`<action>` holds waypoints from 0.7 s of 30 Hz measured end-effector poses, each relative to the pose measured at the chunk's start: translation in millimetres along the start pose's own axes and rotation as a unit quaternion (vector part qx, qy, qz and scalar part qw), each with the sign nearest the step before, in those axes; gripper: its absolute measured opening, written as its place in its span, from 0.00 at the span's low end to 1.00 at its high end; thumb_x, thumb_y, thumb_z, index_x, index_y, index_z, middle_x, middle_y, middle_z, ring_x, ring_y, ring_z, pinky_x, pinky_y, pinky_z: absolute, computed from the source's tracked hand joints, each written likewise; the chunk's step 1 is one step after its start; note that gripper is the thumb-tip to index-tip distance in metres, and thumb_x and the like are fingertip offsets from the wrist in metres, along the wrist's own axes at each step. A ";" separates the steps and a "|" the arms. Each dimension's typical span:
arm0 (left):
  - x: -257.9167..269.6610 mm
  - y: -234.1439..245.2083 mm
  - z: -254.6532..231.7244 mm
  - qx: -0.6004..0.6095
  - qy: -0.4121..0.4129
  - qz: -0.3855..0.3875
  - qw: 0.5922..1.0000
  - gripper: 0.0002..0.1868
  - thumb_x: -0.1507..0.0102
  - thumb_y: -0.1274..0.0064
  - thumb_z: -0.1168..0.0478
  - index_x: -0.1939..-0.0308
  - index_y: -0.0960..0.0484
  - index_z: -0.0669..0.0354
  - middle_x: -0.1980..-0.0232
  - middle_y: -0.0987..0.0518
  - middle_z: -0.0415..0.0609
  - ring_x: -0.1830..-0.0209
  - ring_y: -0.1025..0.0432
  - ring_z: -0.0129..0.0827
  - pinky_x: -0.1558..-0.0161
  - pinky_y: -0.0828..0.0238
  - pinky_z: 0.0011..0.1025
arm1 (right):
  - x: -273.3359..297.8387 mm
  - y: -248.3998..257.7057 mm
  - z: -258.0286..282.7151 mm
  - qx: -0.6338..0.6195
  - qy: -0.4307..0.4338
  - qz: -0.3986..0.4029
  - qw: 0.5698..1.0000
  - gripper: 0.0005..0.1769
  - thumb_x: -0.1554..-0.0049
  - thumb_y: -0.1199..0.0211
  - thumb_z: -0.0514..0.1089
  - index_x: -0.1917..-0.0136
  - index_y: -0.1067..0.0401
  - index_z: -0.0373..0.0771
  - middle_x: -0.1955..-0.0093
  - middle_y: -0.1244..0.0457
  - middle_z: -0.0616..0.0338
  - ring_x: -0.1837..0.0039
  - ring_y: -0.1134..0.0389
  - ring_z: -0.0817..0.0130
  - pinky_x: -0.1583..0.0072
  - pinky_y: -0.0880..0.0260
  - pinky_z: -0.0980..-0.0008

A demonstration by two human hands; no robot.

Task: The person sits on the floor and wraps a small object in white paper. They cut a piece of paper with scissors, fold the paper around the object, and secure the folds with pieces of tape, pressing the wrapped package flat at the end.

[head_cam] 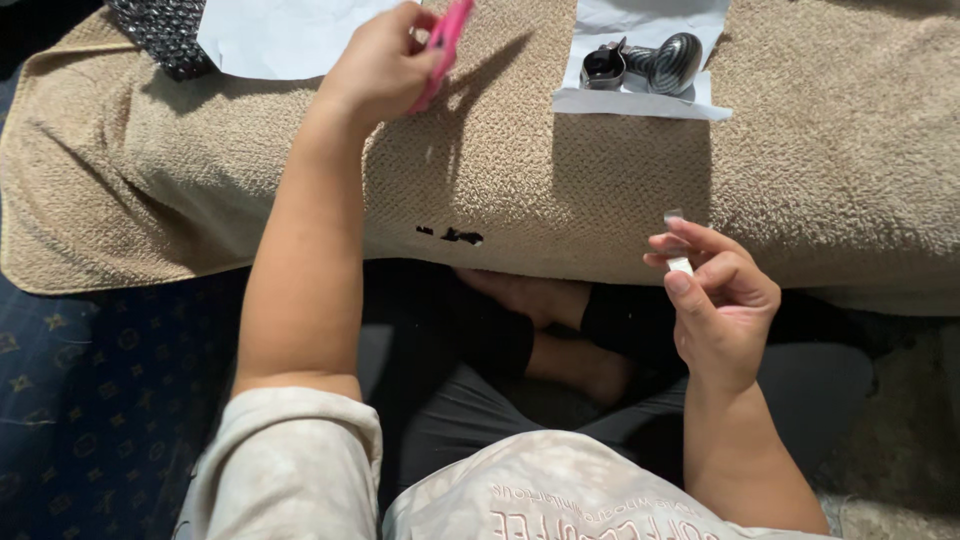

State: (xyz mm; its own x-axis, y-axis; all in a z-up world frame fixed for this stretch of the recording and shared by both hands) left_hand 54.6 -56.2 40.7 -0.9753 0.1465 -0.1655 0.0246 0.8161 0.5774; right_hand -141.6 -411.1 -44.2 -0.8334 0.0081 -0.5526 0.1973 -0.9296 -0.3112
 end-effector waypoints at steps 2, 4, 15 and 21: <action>7.0 -1.0 -1.8 0.204 -0.016 0.010 0.979 0.06 0.27 0.49 0.63 0.50 0.22 0.63 0.64 0.20 0.55 0.68 0.27 0.34 0.65 0.29 0.35 | -0.3 -0.8 -1.9 -0.009 -0.009 0.001 1.000 0.12 0.36 0.32 0.33 0.60 0.31 0.38 0.33 0.34 0.46 0.36 0.29 0.62 0.35 0.26 0.59; 14.9 -0.2 -12.1 0.353 -0.099 0.017 0.930 0.08 0.23 0.48 0.63 0.51 0.21 0.67 0.60 0.18 0.50 0.61 0.20 0.31 0.57 0.18 0.31 | 0.9 -2.6 -1.9 -0.010 -0.011 0.004 1.000 0.11 0.36 0.32 0.33 0.60 0.30 0.37 0.33 0.34 0.46 0.36 0.29 0.62 0.35 0.26 0.59; 137.2 -39.7 -63.3 0.304 -0.198 0.156 0.919 0.28 0.26 0.42 0.53 0.28 0.31 0.65 0.52 0.19 0.43 0.40 0.20 0.32 0.34 0.20 0.31 | -31.0 17.9 11.4 -0.093 -0.013 0.034 0.995 0.12 0.34 0.31 0.36 0.59 0.29 0.34 0.31 0.34 0.44 0.37 0.28 0.59 0.35 0.25 0.60; 189.8 -68.9 -76.3 0.137 -0.093 0.263 0.950 0.27 0.39 0.35 0.58 0.37 0.23 0.60 0.66 0.18 0.39 0.73 0.33 0.18 0.69 0.35 0.21 | -55.8 15.4 22.3 -0.105 0.000 0.087 0.991 0.11 0.35 0.32 0.34 0.59 0.29 0.35 0.33 0.33 0.43 0.37 0.28 0.58 0.37 0.23 0.60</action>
State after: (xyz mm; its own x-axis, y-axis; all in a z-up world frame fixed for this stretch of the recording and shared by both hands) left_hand -149.0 -127.3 30.5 -0.7571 0.6500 -0.0658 0.5790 0.7142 0.3934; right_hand -103.5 -434.1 -0.9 -0.7776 -0.1452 -0.6118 0.4408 -0.8197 -0.3657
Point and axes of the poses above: each hand's wrist, its own x-axis away from the middle knuckle, its own y-axis out of the back of the hand, z = x × y, the point moved 5 cm from there along -x, towards the middle knuckle
